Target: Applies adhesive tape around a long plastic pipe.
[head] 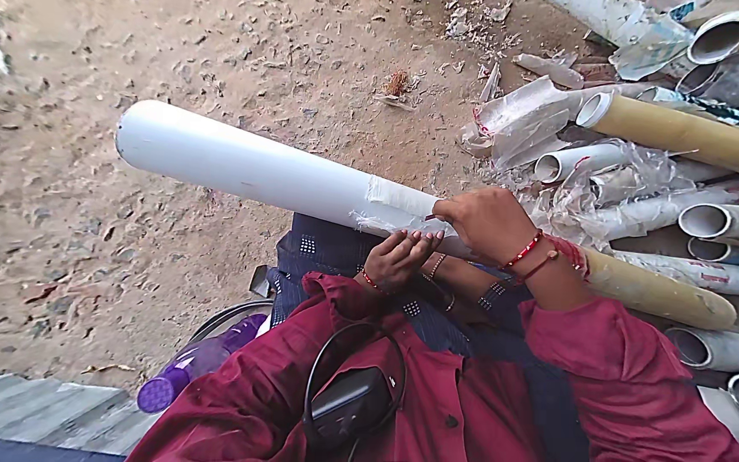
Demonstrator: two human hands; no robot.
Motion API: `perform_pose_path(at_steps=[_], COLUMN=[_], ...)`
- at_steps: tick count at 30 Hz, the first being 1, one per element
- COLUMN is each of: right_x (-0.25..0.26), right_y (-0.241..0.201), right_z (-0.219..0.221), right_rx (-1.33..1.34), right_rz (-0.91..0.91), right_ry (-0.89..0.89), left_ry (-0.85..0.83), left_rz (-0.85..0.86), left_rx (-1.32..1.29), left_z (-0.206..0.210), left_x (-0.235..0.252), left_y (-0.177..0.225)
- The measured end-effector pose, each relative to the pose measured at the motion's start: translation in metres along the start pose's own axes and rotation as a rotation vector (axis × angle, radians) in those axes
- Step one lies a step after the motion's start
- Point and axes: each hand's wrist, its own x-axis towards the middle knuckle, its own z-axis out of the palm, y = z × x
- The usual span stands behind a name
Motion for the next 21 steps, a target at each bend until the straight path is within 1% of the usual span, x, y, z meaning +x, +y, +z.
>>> perform_pose_path(at_steps=[2,7,12,15,16,19,21], right_x=[-0.001,-0.004,-0.001,-0.006,-0.013,-0.033,-0.038], right_y=[0.004,0.002,-0.006,0.001,0.008,0.028,0.029], right_z=[0.009,0.024,0.005,-0.007,-0.007,0.004,0.012], right_rx=[0.009,-0.028,-0.1,-0.096,-0.078,0.006,0.031], right_rz=[-0.046,-0.081,-0.044,0.067,0.076,0.051,0.029], right_ry=[0.081,0.034,-0.16,-0.316,-0.282,0.004,0.104], left_ry=[0.001,0.005,-0.005,-0.011,-0.011,0.011,0.02], left_rz=[0.005,0.014,0.023,0.014,0.011,0.003,-0.004], left_rx=[0.006,-0.012,-0.008,-0.004,-0.006,-0.024,-0.028], left_z=[0.001,0.001,0.0,0.0,0.0,0.003,0.004], left_x=[-0.001,-0.001,-0.002,-0.003,-0.004,-0.004,-0.005], left_y=[-0.001,-0.002,-0.002,-0.001,-0.001,-0.001,0.0])
